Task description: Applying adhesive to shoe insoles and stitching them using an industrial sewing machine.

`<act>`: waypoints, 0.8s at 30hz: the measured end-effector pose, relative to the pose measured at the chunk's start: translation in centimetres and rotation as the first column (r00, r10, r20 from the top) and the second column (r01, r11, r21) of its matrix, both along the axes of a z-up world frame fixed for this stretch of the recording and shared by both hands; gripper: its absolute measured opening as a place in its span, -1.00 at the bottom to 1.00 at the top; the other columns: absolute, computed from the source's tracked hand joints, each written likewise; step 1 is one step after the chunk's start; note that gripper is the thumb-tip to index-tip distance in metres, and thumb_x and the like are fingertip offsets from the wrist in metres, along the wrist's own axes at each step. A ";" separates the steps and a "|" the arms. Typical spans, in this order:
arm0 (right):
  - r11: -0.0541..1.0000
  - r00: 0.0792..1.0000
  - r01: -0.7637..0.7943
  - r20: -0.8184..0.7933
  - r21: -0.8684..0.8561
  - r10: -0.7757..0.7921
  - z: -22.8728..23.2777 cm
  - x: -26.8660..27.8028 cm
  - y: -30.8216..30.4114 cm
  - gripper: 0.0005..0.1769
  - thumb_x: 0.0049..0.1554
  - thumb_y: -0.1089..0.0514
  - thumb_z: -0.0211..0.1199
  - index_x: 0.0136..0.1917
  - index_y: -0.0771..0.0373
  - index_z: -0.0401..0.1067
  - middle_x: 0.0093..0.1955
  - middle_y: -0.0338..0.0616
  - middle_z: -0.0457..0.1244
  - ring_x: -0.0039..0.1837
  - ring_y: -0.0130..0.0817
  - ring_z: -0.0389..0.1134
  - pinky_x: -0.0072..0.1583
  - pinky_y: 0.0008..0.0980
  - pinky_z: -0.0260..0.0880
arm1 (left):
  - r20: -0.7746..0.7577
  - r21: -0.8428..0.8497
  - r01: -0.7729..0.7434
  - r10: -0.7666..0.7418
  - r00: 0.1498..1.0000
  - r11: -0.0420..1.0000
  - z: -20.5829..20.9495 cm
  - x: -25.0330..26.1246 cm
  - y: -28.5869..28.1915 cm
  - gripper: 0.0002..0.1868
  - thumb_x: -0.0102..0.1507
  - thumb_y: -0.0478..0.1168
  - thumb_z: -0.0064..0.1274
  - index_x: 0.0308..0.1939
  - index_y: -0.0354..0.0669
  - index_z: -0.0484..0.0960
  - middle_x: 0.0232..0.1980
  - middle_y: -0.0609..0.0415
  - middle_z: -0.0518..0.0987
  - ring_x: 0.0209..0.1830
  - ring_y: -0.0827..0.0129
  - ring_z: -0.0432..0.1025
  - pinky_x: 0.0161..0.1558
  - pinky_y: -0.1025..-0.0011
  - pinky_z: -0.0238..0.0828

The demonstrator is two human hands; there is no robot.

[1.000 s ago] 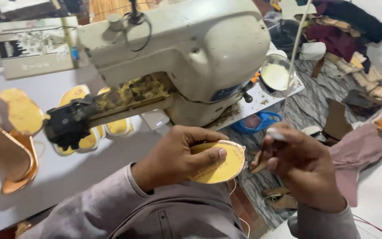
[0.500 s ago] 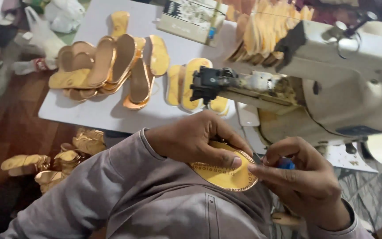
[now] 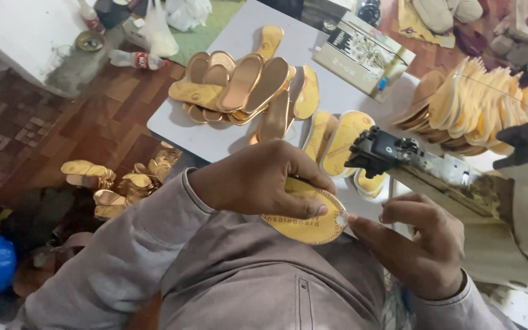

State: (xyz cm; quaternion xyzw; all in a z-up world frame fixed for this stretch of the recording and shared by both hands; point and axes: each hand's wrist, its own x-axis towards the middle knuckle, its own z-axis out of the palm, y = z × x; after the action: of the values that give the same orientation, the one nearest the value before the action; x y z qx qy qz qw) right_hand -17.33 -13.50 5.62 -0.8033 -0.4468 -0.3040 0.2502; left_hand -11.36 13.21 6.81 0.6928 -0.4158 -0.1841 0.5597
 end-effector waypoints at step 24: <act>0.926 0.892 0.290 -0.281 -0.243 -0.354 -4.0 2.2 3.4 -0.28 -0.12 0.44 0.15 0.34 0.20 0.41 0.17 -0.06 0.17 -0.15 -0.25 0.29 -0.19 -0.12 0.36 | 0.553 0.034 -0.757 0.619 0.558 0.652 -6.0 -2.1 -2.7 -0.72 0.26 -0.09 0.15 -0.01 -0.07 0.73 -0.16 0.11 0.71 -0.28 0.15 0.58 -0.38 0.17 0.45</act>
State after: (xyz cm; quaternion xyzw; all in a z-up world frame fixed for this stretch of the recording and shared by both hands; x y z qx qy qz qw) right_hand -15.16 -10.11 1.67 -0.9255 -0.2878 -0.1620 0.1856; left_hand -13.46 10.49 0.79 0.8911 -0.2074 0.1812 0.3606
